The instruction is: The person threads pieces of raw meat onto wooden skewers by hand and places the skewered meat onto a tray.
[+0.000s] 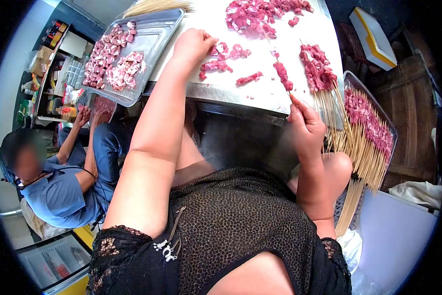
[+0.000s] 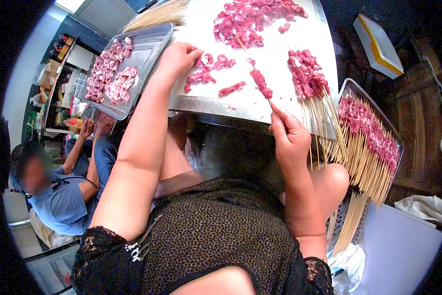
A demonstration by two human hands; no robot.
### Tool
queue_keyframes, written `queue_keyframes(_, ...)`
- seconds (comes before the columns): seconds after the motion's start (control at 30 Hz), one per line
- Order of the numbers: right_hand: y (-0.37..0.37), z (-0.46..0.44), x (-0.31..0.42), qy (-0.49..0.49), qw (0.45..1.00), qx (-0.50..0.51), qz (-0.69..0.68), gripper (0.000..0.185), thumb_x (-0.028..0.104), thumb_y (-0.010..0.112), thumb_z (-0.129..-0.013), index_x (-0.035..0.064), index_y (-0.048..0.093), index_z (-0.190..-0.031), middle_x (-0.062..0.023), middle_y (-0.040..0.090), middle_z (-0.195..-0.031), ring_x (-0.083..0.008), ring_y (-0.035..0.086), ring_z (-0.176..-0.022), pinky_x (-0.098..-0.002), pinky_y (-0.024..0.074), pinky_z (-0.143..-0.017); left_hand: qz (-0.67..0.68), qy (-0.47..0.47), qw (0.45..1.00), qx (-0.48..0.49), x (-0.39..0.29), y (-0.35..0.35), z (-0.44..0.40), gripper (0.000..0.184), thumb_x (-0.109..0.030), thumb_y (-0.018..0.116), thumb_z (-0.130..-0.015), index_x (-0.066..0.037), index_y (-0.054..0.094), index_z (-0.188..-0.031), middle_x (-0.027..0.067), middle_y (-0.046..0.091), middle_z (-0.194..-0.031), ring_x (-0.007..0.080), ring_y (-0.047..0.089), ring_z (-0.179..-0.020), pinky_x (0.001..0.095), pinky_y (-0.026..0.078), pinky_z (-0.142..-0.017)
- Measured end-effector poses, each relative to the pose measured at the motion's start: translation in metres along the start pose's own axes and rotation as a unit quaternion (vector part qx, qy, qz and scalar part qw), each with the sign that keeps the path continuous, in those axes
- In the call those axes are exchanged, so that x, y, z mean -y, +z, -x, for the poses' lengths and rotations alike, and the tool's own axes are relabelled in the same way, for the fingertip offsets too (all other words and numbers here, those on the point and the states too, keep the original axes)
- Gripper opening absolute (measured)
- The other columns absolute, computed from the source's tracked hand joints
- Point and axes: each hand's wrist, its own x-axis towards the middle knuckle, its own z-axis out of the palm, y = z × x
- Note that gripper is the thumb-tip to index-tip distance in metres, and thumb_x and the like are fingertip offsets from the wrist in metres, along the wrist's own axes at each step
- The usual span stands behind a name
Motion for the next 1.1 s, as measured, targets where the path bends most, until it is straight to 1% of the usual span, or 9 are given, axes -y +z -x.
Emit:
queue_keyframes(0.17, 0.001, 0.001, 0.005, 0.006, 1.000, 0.006, 0.011, 0.025, 0.005, 0.058, -0.086, 0.0037, 0.063, -0.110, 0.0004, 0.058, -0.073, -0.0047, 0.049, -0.063, -0.0185, 0.0411, -0.059, 0.017, -0.041, 0.995, 0.090, -0.002, -0.009, -0.001, 0.025, -0.028, 0.065, -0.077, -0.009, 0.070, -0.093, 0.0120, 0.067, -0.082, 0.0205, 0.064, -0.077, 0.0310, 0.048, -0.073)
queue_keyframes(0.23, 0.001, 0.001, 0.003, 0.003, 1.000, 0.017, 0.005, 0.025, 0.006, 0.058, -0.086, 0.0036, 0.063, -0.110, 0.0003, 0.057, -0.074, -0.0049, 0.049, -0.063, -0.0187, 0.0413, -0.059, 0.125, -0.037, 0.991, -0.009, 0.001, -0.009, 0.004, 0.022, -0.025, 0.066, -0.072, -0.008, 0.071, -0.086, 0.0111, 0.067, -0.077, 0.0195, 0.064, -0.071, 0.0323, 0.049, -0.069)
queue_keyframes(0.27, 0.001, 0.001, 0.004, 0.003, 1.000, 0.017, 0.003, 0.025, 0.006, 0.058, -0.086, 0.0036, 0.063, -0.110, 0.0003, 0.057, -0.074, -0.0049, 0.049, -0.063, -0.0187, 0.0413, -0.059, 0.241, -0.056, 0.969, -0.017, 0.004, -0.012, 0.003, 0.022, -0.023, 0.066, -0.074, -0.006, 0.070, -0.088, 0.0070, 0.068, -0.077, 0.0136, 0.062, -0.068, 0.0305, 0.049, -0.067)
queue_keyframes(0.37, 0.004, 0.003, 0.006, 0.013, 1.000, 0.024, -0.001, 0.024, 0.006, 0.058, -0.086, 0.0032, 0.063, -0.110, -0.0001, 0.058, -0.074, -0.0052, 0.050, -0.064, -0.0190, 0.0417, -0.059, 0.538, -0.047, 0.841, -0.029, -0.002, -0.019, 0.006, 0.018, -0.018, 0.056, -0.087, -0.003, 0.064, -0.093, 0.0123, 0.065, -0.098, 0.0207, 0.063, -0.085, 0.0339, 0.051, -0.077)
queue_keyframes(0.4, 0.005, 0.003, 0.004, 0.005, 0.999, 0.038, -0.001, 0.024, 0.006, 0.058, -0.086, 0.0030, 0.063, -0.109, -0.0005, 0.058, -0.074, -0.0055, 0.050, -0.064, -0.0193, 0.0421, -0.059, 0.538, -0.047, 0.841, -0.029, -0.007, -0.021, 0.011, 0.018, -0.018, 0.056, -0.087, -0.003, 0.064, -0.093, 0.0123, 0.065, -0.098, 0.0207, 0.063, -0.085, 0.0339, 0.051, -0.077)
queue_keyframes(0.47, 0.006, 0.004, 0.002, -0.003, 0.999, 0.053, 0.000, 0.024, 0.006, 0.058, -0.086, 0.0028, 0.063, -0.109, -0.0009, 0.058, -0.073, -0.0059, 0.050, -0.063, -0.0197, 0.0424, -0.059, 0.698, -0.092, 0.705, 0.080, -0.018, -0.023, 0.021, 0.020, -0.015, 0.048, -0.090, 0.001, 0.057, -0.096, 0.0204, 0.063, -0.100, 0.0255, 0.063, -0.091, 0.0356, 0.052, -0.081)
queue_keyframes(0.77, 0.007, 0.005, -0.001, 0.002, 0.997, 0.061, 0.052, 0.023, 0.006, 0.057, -0.085, 0.0050, 0.064, -0.107, -0.0023, 0.057, -0.068, -0.0071, 0.051, -0.059, -0.0215, 0.0429, -0.057, 0.786, -0.123, 0.577, 0.185, -0.058, -0.008, 0.041, 0.027, -0.019, 0.040, -0.096, 0.003, 0.052, -0.108, 0.0242, 0.060, -0.103, 0.0300, 0.063, -0.093, 0.0382, 0.053, -0.083)
queue_keyframes(0.87, 0.005, 0.005, 0.005, 0.014, 0.995, 0.076, 0.058, 0.024, 0.004, 0.054, -0.087, 0.0004, 0.062, -0.110, 0.0012, 0.055, -0.072, -0.0048, 0.049, -0.064, -0.0185, 0.0405, -0.059, 0.731, -0.087, 0.662, 0.142, -0.068, -0.006, 0.047, 0.025, -0.018, 0.048, -0.093, 0.002, 0.054, -0.108, 0.0209, 0.062, -0.102, 0.0264, 0.064, -0.090, 0.0341, 0.055, -0.077)
queue_keyframes(1.1, 0.002, 0.006, 0.008, 0.018, 0.994, 0.080, 0.075, 0.024, 0.004, 0.055, -0.087, 0.0007, 0.063, -0.109, 0.0014, 0.055, -0.071, -0.0048, 0.049, -0.063, -0.0184, 0.0402, -0.059, 0.729, -0.105, 0.666, 0.118, -0.069, -0.006, 0.047, 0.027, -0.016, 0.050, -0.092, 0.002, 0.053, -0.112, 0.0186, 0.063, -0.102, 0.0232, 0.065, -0.087, 0.0319, 0.055, -0.076)
